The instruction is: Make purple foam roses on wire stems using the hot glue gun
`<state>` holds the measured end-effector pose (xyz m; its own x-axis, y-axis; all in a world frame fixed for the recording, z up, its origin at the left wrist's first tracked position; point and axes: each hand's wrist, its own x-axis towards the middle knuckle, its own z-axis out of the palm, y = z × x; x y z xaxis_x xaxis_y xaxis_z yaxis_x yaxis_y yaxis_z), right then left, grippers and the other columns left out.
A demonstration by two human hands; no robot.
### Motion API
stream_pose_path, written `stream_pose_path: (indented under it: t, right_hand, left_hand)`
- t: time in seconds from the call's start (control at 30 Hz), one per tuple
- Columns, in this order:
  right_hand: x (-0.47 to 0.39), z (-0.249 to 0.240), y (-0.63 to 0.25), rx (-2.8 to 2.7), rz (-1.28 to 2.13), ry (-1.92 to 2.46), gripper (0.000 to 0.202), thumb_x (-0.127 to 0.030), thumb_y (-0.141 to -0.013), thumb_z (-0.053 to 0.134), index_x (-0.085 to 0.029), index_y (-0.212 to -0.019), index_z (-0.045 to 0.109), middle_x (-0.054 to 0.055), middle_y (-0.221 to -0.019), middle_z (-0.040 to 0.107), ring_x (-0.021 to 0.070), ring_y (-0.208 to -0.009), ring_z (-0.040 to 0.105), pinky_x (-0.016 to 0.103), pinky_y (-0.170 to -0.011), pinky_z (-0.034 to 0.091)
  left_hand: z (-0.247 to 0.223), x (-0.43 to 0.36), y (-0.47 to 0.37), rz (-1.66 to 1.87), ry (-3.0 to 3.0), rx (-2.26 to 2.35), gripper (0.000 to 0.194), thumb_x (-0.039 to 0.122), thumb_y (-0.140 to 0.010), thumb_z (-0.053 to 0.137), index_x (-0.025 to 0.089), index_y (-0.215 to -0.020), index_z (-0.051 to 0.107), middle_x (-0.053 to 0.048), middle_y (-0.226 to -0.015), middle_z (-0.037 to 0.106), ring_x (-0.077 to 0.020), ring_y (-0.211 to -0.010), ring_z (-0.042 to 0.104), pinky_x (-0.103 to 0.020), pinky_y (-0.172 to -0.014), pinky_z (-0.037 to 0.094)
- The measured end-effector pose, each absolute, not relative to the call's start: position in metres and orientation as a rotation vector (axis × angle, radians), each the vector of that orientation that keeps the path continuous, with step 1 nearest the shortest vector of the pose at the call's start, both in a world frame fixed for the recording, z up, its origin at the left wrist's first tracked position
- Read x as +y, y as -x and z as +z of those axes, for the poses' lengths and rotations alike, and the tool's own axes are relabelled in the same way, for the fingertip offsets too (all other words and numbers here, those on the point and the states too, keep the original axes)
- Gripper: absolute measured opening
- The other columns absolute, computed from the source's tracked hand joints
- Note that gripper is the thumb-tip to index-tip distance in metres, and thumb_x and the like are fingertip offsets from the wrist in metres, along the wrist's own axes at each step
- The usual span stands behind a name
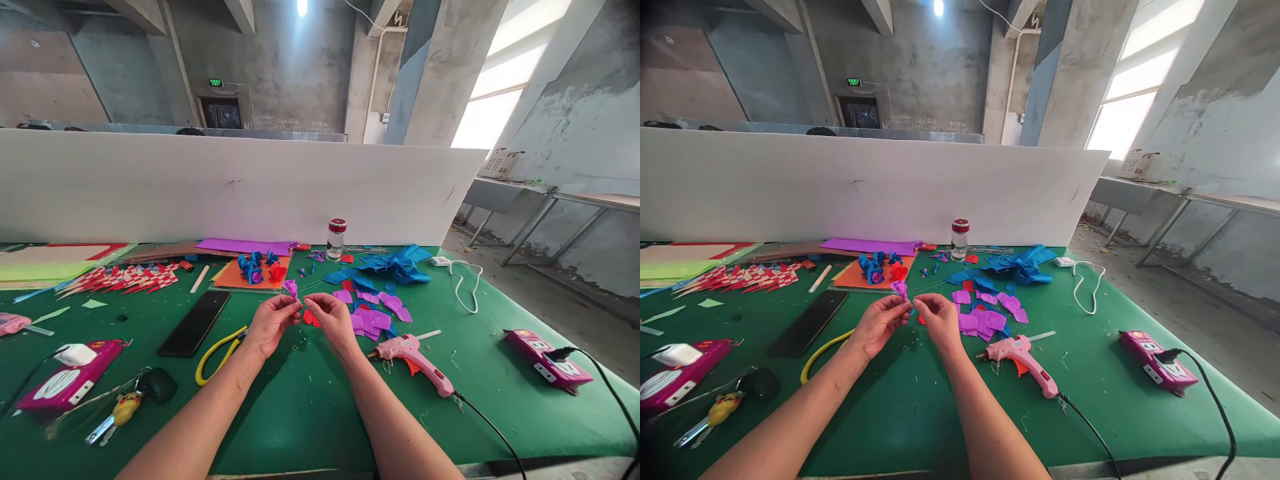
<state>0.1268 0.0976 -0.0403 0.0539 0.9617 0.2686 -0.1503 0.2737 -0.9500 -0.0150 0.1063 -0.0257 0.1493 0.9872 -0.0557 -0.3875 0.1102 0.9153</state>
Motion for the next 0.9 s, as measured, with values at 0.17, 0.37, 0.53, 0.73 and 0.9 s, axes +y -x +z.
stream_pose_path:
  t: [0.17, 0.37, 0.53, 0.73, 0.9]
  right_hand:
    - [0.097, -0.044, -0.121, -1.248, 0.988, 0.915, 0.023, -0.037, -0.075, 0.067, -0.018, -0.086, 0.071, 0.005, -0.081, 0.071, 0.0178, -0.071, 0.064, 0.028, -0.063, 0.05]
    - [0.093, -0.044, -0.121, -1.307, 0.817, 0.974, 0.015, -0.032, -0.073, 0.07, -0.019, -0.081, 0.069, 0.003, -0.077, 0.069, 0.017, -0.068, 0.062, 0.028, -0.064, 0.05]
    - [0.092, -0.038, -0.127, -1.334, 0.786, 0.89, 0.016, -0.032, -0.078, 0.065, -0.019, -0.087, 0.068, 0.002, -0.075, 0.067, 0.0156, -0.068, 0.061, 0.027, -0.064, 0.048]
    - [0.096, -0.04, -0.133, -1.231, 0.75, 0.962, 0.02, -0.038, -0.08, 0.061, -0.019, -0.082, 0.065, 0.0, -0.07, 0.062, 0.0142, -0.064, 0.055, 0.025, -0.06, 0.043]
    - [0.099, -0.042, -0.135, -1.144, 0.711, 0.997, 0.024, -0.04, -0.08, 0.058, -0.019, -0.091, 0.063, 0.002, -0.077, 0.059, 0.0156, -0.069, 0.054, 0.027, -0.064, 0.044]
  left_hand:
    - [-0.029, 0.104, 0.011, 1.217, -0.941, 0.834, 0.027, 0.024, -0.054, 0.086, 0.013, -0.068, 0.066, 0.002, -0.061, 0.063, -0.0079, -0.053, 0.057, -0.019, -0.053, 0.047]
    - [-0.028, 0.104, 0.01, 1.325, -1.189, 0.92, 0.021, 0.027, -0.058, 0.083, 0.015, -0.067, 0.068, 0.002, -0.055, 0.062, -0.0099, -0.052, 0.056, -0.021, -0.054, 0.045]
    - [-0.028, 0.106, 0.015, 1.424, -1.464, 1.016, 0.013, 0.029, -0.066, 0.076, 0.019, -0.069, 0.069, 0.002, -0.057, 0.063, -0.0122, -0.055, 0.058, -0.022, -0.056, 0.045]
    - [-0.029, 0.107, 0.02, 1.492, -1.662, 1.152, 0.012, 0.033, -0.07, 0.072, 0.021, -0.072, 0.071, -0.001, -0.07, 0.07, -0.0171, -0.067, 0.062, -0.026, -0.066, 0.047]
    - [-0.024, 0.105, 0.022, 1.545, -1.726, 1.213, 0.009, 0.031, -0.068, 0.074, 0.022, -0.067, 0.071, -0.001, -0.069, 0.069, -0.0176, -0.069, 0.06, -0.026, -0.07, 0.044]
